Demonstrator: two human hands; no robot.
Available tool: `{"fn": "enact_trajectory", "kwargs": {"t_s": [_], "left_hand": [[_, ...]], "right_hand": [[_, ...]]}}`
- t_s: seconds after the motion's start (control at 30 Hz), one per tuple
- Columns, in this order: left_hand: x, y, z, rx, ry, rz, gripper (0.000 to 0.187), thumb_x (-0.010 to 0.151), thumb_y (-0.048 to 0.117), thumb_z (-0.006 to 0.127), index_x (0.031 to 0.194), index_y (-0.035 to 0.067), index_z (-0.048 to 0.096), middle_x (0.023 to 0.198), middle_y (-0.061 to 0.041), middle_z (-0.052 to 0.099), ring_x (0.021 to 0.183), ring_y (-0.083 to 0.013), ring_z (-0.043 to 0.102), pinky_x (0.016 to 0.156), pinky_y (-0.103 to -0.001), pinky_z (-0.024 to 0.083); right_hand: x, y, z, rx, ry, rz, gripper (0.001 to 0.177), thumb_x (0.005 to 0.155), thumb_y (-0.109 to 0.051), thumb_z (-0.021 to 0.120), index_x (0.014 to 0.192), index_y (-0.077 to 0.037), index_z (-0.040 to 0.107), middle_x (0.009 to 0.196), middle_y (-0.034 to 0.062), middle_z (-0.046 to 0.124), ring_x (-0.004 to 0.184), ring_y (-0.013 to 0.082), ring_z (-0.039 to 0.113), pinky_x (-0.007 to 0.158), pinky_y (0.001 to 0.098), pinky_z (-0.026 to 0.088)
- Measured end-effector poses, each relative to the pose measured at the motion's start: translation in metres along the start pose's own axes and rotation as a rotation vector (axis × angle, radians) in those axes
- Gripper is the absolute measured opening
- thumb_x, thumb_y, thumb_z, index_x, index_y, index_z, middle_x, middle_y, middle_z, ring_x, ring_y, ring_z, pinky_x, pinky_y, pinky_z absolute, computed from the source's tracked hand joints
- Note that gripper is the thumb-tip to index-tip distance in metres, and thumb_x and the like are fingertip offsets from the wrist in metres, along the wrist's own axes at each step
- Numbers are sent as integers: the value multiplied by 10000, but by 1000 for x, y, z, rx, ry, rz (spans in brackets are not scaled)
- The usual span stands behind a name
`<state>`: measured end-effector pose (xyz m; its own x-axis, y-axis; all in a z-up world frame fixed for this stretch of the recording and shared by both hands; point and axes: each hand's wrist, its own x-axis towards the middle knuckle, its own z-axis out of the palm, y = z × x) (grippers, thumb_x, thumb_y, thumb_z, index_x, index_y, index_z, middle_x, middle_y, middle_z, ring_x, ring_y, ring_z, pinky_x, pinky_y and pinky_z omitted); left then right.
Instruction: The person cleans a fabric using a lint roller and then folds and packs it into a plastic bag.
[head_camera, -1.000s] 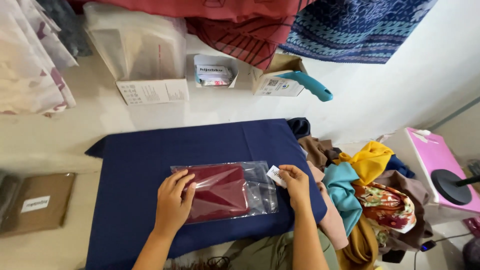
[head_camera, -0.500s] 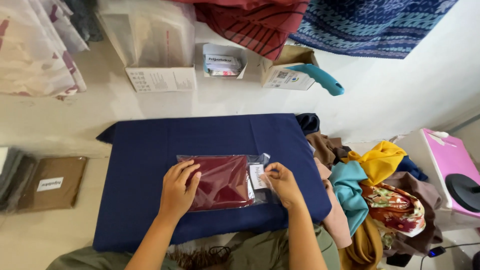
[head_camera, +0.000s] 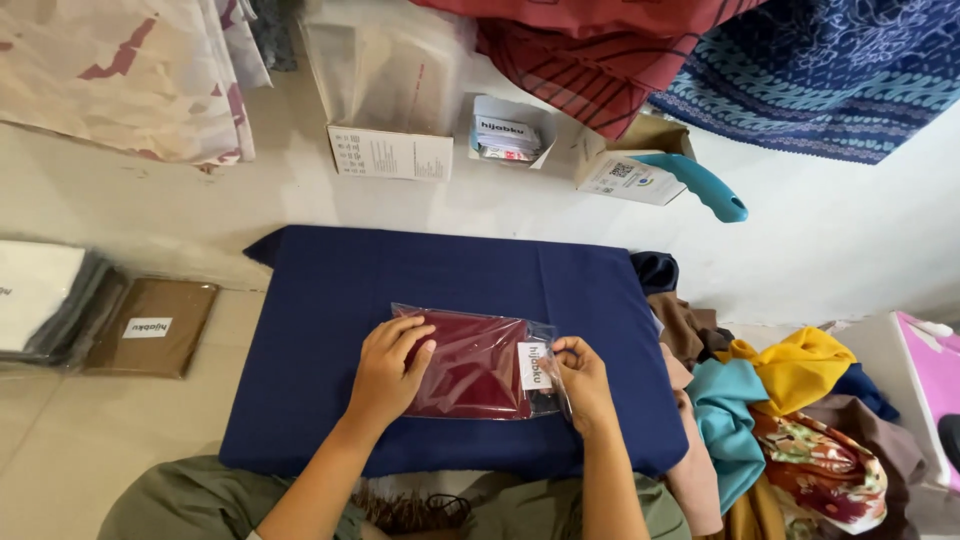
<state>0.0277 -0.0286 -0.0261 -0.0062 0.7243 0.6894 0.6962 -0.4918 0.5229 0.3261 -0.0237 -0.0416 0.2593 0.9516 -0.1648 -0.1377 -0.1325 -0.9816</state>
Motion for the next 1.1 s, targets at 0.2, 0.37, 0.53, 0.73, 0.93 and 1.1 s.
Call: {"fn": "enact_trajectory", "kwargs": {"t_s": [0.2, 0.37, 0.53, 0.73, 0.93, 1.1], "left_hand": [[1, 0, -2, 2, -13, 25, 199, 994, 341, 645, 1097, 225, 769, 1144, -4, 724, 1139, -248, 667, 1038, -436, 480], [3, 3, -3, 6, -26, 45, 216, 1000, 350, 639, 1117, 223, 769, 1142, -8, 720, 1149, -245, 666, 1041, -424, 486], [2, 2, 0, 22, 1, 35, 200, 985, 342, 662, 1110, 232, 774, 1150, -10, 724, 1163, -253, 663, 1046, -424, 486], [0, -1, 0, 33, -16, 23, 216, 995, 374, 640, 1104, 242, 773, 1142, 0, 723, 1166, -246, 663, 1041, -423, 489], [0, 2, 0, 24, -26, -7, 215, 987, 375, 648, 1089, 237, 777, 1142, -8, 729, 1176, -254, 662, 1057, -431, 481], [-1, 0, 1, 26, -46, -17, 216, 994, 371, 643, 1102, 237, 774, 1156, -4, 721, 1197, -254, 651, 1064, -442, 476]], "right_hand": [[-7, 2, 17, -60, 8, -31, 317, 781, 37, 857, 996, 4, 627, 688, 100, 658, 509, 167, 624, 439, 292, 590], [-9, 7, 26, -204, 28, -27, 197, 785, -50, 890, 891, -19, 727, 691, 112, 741, 476, 158, 632, 416, 236, 527], [-4, 15, 21, -446, 30, -19, 55, 802, -87, 860, 819, -68, 812, 622, 77, 746, 420, 154, 631, 380, 249, 513], [-30, -19, 35, -499, -33, -57, 95, 763, -126, 894, 756, -82, 810, 579, 48, 721, 491, 132, 590, 506, 244, 470], [-19, 4, 40, -680, -3, -148, 99, 750, -191, 889, 803, -125, 837, 648, 69, 743, 628, 206, 698, 608, 334, 542], [-32, -17, 32, -517, -209, -151, 82, 791, -68, 829, 871, -58, 846, 686, 88, 756, 693, 149, 631, 649, 326, 533]]}}
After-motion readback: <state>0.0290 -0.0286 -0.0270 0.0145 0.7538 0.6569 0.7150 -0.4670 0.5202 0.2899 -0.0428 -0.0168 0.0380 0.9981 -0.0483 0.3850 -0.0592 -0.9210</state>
